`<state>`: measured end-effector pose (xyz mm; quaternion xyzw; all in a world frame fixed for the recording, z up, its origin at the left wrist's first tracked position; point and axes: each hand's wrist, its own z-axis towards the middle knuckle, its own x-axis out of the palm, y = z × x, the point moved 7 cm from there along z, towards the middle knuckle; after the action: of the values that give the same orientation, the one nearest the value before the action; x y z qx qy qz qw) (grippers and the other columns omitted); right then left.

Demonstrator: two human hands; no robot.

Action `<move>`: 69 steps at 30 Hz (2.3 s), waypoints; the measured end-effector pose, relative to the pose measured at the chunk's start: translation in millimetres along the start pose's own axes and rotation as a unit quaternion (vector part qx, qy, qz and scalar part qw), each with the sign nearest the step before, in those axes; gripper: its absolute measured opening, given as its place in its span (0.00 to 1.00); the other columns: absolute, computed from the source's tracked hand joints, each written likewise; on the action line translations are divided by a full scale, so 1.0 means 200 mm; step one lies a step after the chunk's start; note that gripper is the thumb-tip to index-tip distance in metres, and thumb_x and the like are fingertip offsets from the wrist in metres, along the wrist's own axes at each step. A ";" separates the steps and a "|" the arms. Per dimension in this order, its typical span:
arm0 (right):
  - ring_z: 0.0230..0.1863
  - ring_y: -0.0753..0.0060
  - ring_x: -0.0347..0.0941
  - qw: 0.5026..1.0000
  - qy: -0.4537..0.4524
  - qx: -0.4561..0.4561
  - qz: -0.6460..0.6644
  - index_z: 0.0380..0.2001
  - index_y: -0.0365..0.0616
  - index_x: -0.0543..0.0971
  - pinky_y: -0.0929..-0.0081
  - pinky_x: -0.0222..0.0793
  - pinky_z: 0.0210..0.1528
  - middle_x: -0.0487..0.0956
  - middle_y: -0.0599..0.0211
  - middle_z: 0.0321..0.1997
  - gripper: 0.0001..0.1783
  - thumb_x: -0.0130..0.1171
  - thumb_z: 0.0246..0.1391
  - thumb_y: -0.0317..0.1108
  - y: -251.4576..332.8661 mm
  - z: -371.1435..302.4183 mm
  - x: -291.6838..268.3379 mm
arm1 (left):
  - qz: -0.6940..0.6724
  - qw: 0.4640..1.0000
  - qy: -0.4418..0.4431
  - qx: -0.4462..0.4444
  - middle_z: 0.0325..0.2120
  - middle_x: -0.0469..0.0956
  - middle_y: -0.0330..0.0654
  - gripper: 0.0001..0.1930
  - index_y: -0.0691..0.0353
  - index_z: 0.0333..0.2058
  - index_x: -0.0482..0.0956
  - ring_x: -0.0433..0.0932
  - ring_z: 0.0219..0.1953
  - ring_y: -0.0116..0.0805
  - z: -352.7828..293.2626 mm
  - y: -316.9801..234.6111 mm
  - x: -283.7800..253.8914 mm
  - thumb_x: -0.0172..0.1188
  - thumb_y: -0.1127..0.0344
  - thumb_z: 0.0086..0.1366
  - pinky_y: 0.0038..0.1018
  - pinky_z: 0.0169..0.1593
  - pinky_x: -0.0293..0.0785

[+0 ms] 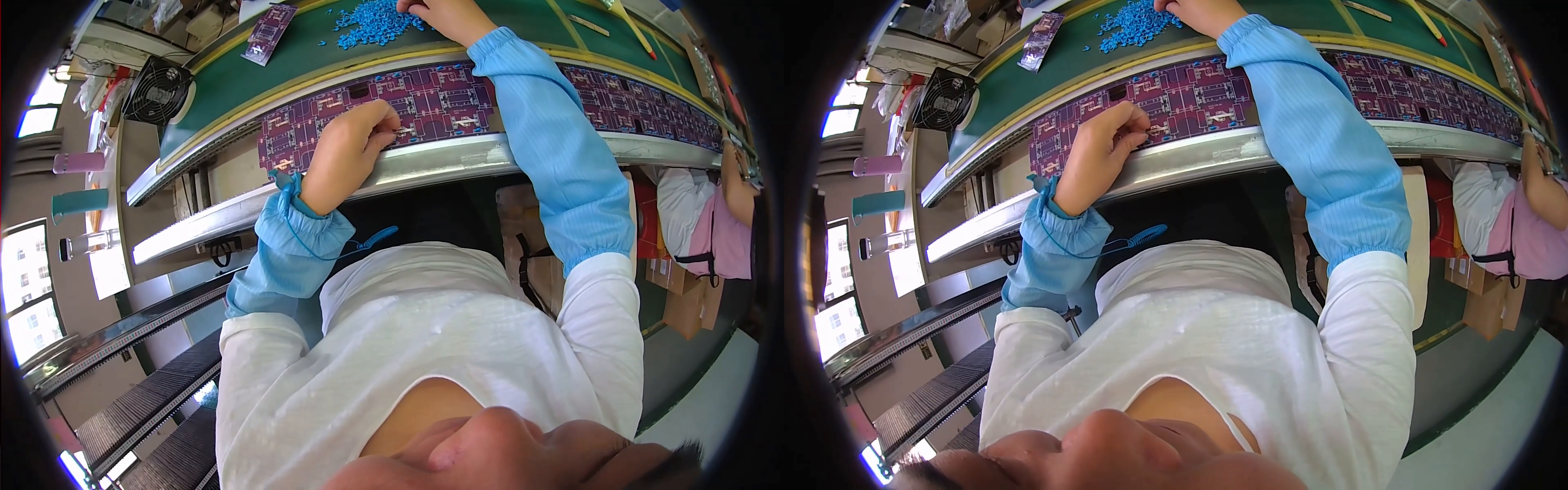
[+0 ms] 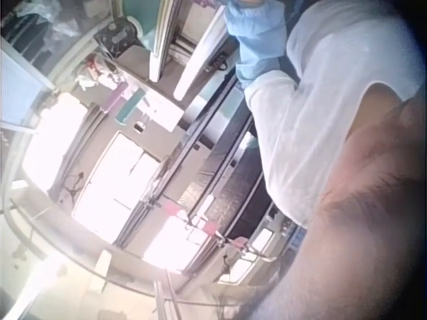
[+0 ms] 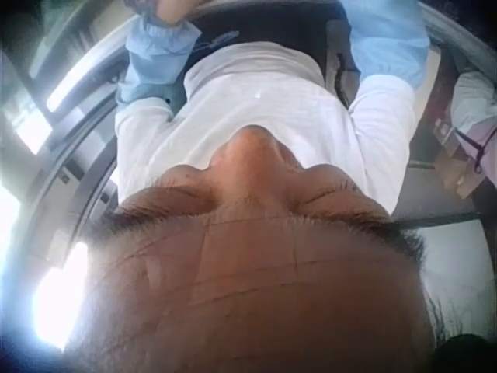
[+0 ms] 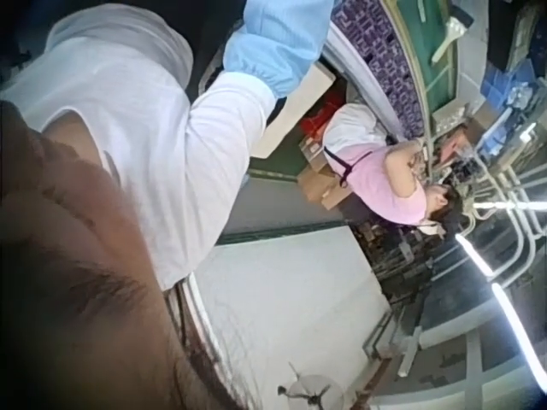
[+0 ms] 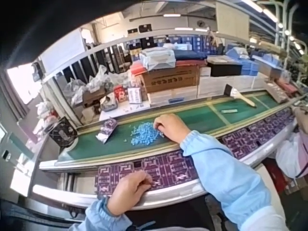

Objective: The person assembles blue electronic components onto a circuit board by hand.

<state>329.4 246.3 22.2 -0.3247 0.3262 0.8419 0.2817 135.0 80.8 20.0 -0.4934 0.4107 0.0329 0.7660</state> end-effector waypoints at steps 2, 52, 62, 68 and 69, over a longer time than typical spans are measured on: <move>0.40 0.48 0.81 1.000 0.002 0.004 0.000 0.31 0.43 0.84 0.56 0.75 0.44 0.84 0.55 0.33 0.05 0.62 0.53 0.30 0.00 0.00 -0.01 | -0.016 1.000 -0.016 0.008 0.31 0.79 0.52 0.08 0.67 0.38 0.76 0.80 0.36 0.52 0.00 -0.01 -0.01 0.63 0.79 0.60 0.38 0.40 0.75; 0.43 0.51 0.81 0.999 0.035 -0.002 -0.020 0.34 0.46 0.85 0.57 0.75 0.47 0.85 0.57 0.36 0.09 0.63 0.54 0.37 0.04 -0.02 -0.10 | 0.091 0.990 0.003 0.109 0.37 0.80 0.48 0.11 0.61 0.42 0.80 0.81 0.38 0.51 -0.02 -0.25 -0.02 0.65 0.75 0.60 0.38 0.40 0.78; 0.41 0.55 0.82 0.997 0.082 0.002 0.015 0.41 0.49 0.85 0.63 0.76 0.43 0.86 0.62 0.40 0.09 0.62 0.58 0.35 0.01 -0.04 -0.03 | -0.319 0.739 0.111 0.583 0.54 0.77 0.51 0.25 0.64 0.53 0.77 0.73 0.60 0.51 -0.44 -1.57 0.45 0.60 0.52 0.64 0.44 0.58 0.71; 0.41 0.59 0.83 0.994 0.089 0.062 0.002 0.42 0.48 0.85 0.66 0.77 0.43 0.86 0.62 0.40 0.08 0.64 0.59 0.31 0.03 -0.03 -0.08 | -0.178 0.782 0.093 0.590 0.56 0.75 0.52 0.28 0.62 0.56 0.76 0.71 0.62 0.51 -0.46 -1.36 0.35 0.58 0.46 0.67 0.44 0.59 0.69; 0.41 0.60 0.83 0.994 0.079 0.076 0.009 0.42 0.47 0.86 0.67 0.77 0.43 0.86 0.62 0.40 0.08 0.63 0.59 0.31 0.01 -0.02 -0.08 | -0.165 0.796 0.080 0.577 0.57 0.75 0.52 0.28 0.62 0.56 0.75 0.71 0.62 0.51 -0.46 -1.32 0.34 0.58 0.46 0.67 0.44 0.60 0.69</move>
<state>339.1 237.5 33.0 -0.3644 0.4138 0.7890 0.2712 245.3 -149.7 152.5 -0.0215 0.3258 -0.3760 0.8672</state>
